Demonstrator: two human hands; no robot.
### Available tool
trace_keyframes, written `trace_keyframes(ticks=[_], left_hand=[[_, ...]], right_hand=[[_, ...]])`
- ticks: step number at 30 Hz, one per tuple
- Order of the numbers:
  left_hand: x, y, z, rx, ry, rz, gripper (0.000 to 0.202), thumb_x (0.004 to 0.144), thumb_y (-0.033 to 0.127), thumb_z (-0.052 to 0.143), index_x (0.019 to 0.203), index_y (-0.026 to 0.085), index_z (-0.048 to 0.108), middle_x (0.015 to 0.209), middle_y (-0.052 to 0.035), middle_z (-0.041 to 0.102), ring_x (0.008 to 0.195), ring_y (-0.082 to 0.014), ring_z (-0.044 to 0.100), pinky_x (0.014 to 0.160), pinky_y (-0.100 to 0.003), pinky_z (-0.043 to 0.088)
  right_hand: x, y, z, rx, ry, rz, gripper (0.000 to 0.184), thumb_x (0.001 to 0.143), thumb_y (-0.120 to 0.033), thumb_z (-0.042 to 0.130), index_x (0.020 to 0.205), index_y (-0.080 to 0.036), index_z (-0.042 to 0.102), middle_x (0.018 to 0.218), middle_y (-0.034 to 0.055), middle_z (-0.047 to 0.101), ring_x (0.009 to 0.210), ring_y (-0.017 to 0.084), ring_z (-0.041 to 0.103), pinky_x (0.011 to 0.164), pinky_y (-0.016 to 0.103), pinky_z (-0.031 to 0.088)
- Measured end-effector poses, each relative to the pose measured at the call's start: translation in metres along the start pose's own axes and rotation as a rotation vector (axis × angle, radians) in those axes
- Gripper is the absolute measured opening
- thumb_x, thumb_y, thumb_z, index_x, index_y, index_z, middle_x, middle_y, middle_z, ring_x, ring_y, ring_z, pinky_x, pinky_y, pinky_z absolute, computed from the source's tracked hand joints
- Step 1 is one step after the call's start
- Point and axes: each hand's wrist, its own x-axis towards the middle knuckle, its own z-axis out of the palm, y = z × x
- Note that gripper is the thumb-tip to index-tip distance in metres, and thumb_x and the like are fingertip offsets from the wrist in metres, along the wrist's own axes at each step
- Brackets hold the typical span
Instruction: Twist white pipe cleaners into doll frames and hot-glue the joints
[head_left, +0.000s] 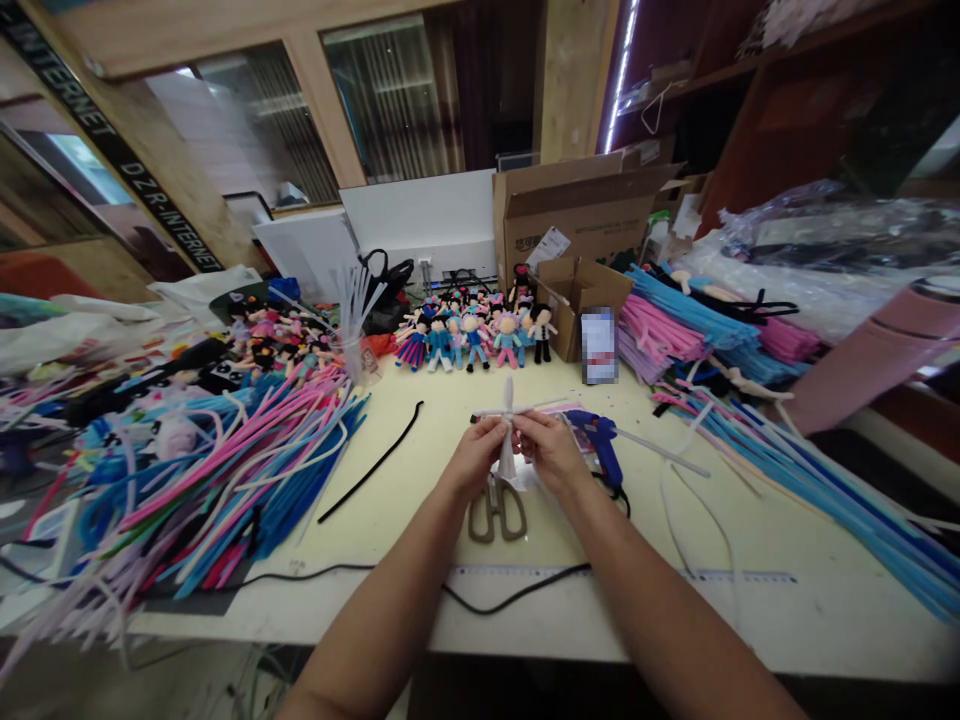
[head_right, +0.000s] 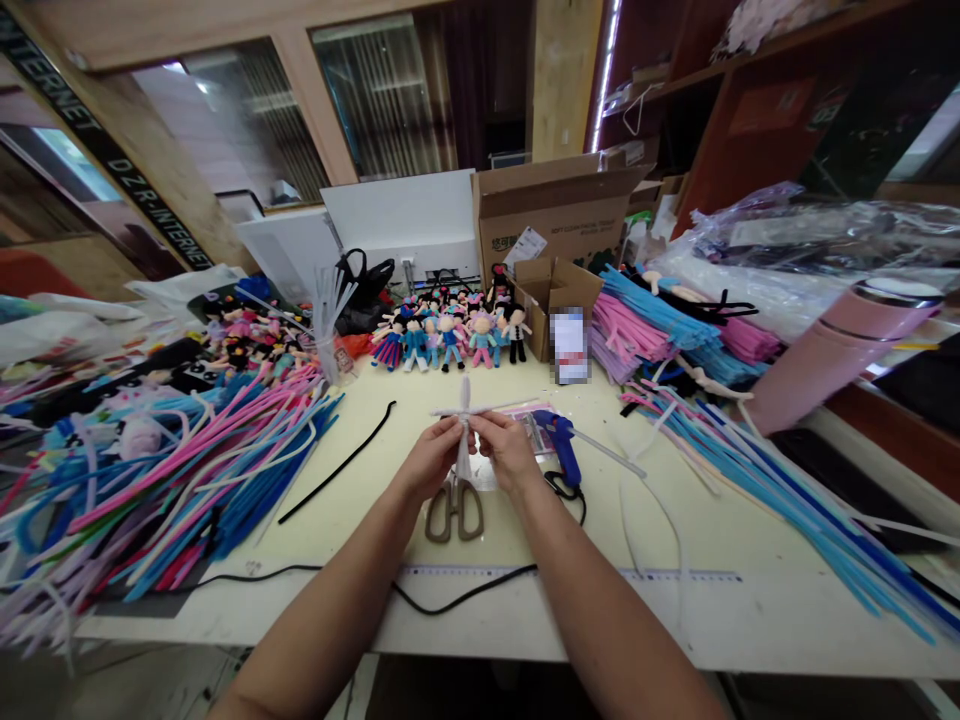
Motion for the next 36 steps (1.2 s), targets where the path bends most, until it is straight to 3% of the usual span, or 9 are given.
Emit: trace_keyframes(ticks=[6,11,18,23,31,36], left_hand=[[0.001,-0.001,-0.002,0.011,-0.068,-0.044,0.026,0.065,0.036,0.072,0.073,0.012,0.062,0.062,-0.0011,0.06,0.055,-0.0092,0.054,0.057,-0.022,0.041],[0.002,-0.004,0.001,0.188,0.099,0.085,0.032,0.055,0.032,0.078,0.072,0.012,0.059,0.059,0.0003,0.061,0.054,-0.0114,0.057,0.056,-0.024,0.042],[0.0,0.0,-0.002,0.263,0.154,0.075,0.028,0.06,0.033,0.075,0.067,0.012,0.058,0.059,-0.0028,0.064,0.055,-0.015,0.062,0.056,-0.025,0.044],[-0.001,0.003,-0.004,0.241,0.082,0.037,0.03,0.063,0.037,0.073,0.071,0.01,0.062,0.065,-0.0056,0.066,0.057,-0.014,0.062,0.056,-0.023,0.044],[-0.002,0.005,-0.007,0.211,-0.064,-0.014,0.033,0.065,0.041,0.071,0.076,0.011,0.065,0.068,-0.0065,0.067,0.06,-0.0145,0.062,0.06,-0.025,0.045],[-0.002,0.004,-0.009,0.158,-0.147,-0.079,0.036,0.065,0.043,0.071,0.079,0.01,0.065,0.067,-0.0069,0.066,0.059,-0.015,0.061,0.059,-0.026,0.046]], right_hand=[[0.0,0.003,0.004,-0.013,0.128,-0.049,0.019,0.059,-0.032,0.071,0.061,-0.016,0.061,0.045,-0.005,0.05,0.04,0.007,0.037,0.04,0.021,0.025],[-0.002,0.002,0.006,-0.13,0.23,-0.126,0.017,0.058,-0.031,0.07,0.062,-0.016,0.063,0.05,-0.0039,0.053,0.044,0.008,0.039,0.042,0.022,0.029],[0.0,0.001,-0.003,-0.27,0.107,-0.128,0.023,0.066,-0.038,0.068,0.074,-0.016,0.067,0.06,-0.0014,0.058,0.05,0.009,0.043,0.045,0.022,0.033],[0.001,-0.003,-0.008,-0.275,0.042,-0.136,0.026,0.067,-0.041,0.066,0.077,-0.017,0.067,0.057,-0.0041,0.055,0.048,0.008,0.042,0.044,0.021,0.033],[-0.001,-0.015,-0.011,-0.329,0.062,-0.12,0.03,0.059,-0.041,0.072,0.073,-0.015,0.069,0.059,-0.0016,0.059,0.052,0.009,0.045,0.048,0.022,0.036],[-0.001,-0.013,-0.013,-0.312,-0.013,-0.061,0.035,0.06,-0.047,0.071,0.073,-0.014,0.069,0.057,-0.0006,0.059,0.049,0.009,0.046,0.045,0.022,0.036]])
